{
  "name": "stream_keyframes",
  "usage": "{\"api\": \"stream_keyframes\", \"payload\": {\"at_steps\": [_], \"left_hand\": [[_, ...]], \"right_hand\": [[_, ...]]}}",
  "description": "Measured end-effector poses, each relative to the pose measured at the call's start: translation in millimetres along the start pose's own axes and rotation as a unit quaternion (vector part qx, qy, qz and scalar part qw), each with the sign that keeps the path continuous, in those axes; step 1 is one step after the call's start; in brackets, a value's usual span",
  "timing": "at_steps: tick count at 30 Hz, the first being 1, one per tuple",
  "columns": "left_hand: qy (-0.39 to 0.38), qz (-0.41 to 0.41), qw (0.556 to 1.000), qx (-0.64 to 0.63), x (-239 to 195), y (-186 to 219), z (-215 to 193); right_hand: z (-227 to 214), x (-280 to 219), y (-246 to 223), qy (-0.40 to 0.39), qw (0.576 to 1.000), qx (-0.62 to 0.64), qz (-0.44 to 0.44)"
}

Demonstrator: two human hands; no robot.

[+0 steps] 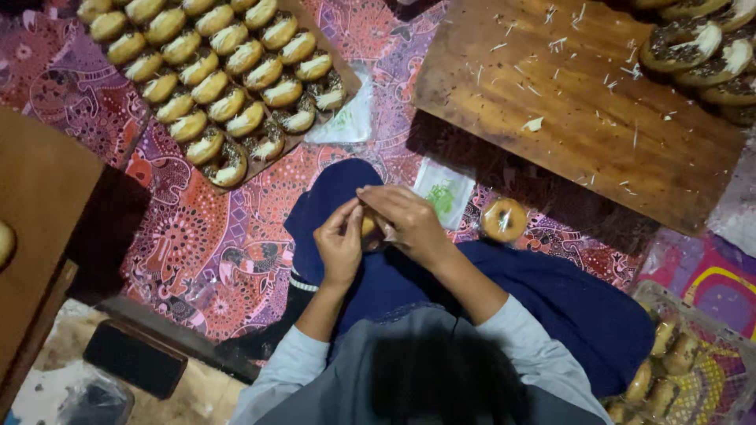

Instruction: The person sits on the floor and repeatedly picks up donuts, places them into clear plastic bags, and sets the packaged donuts aside. The task involves handling donuts and plastic bags by hand.

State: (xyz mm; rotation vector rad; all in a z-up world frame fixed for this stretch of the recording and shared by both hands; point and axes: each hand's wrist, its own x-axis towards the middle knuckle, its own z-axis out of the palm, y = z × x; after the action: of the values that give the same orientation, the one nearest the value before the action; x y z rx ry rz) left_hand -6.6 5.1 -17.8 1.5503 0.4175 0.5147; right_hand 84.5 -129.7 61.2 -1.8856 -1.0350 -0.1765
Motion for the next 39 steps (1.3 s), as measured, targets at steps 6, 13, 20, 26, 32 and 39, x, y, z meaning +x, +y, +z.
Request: {"api": "stream_keyframes", "payload": {"at_steps": [6, 13, 20, 26, 32, 39], "left_hand": [[-0.027, 0.016, 0.998, 0.051, -3.3, 17.3, 7.2], [0.007, 0.044, 0.997, 0.06, -5.0, 32.5, 19.5], [-0.01, 0.124, 0.984, 0.13, -20.9, 25.8, 29.4], [0.027, -0.092, 0.99, 0.102, 7.7, 2.1, 1.1], [-0.032, -0.113, 0.985, 0.126, 1.1, -40.3, -34.4], [0.074, -0.295, 0.941, -0.149, -0.1, -70.5, -57.0]], "right_hand": [[14.4, -20.3, 17.2, -0.038, 0.992, 0.029, 0.121], [-14.0, -74.4, 149.7, 0.032, 0.925, -0.029, 0.378], [38.8, -145.6, 106.1, -0.037, 0.819, 0.452, 0.351], [64.9, -110.6, 84.2, -0.028, 0.665, 0.609, 0.431], [93.4, -123.0, 90.4, -0.058, 0.799, 0.437, 0.408], [103.9, -129.7, 101.2, -0.044, 0.808, 0.42, 0.41]]}}
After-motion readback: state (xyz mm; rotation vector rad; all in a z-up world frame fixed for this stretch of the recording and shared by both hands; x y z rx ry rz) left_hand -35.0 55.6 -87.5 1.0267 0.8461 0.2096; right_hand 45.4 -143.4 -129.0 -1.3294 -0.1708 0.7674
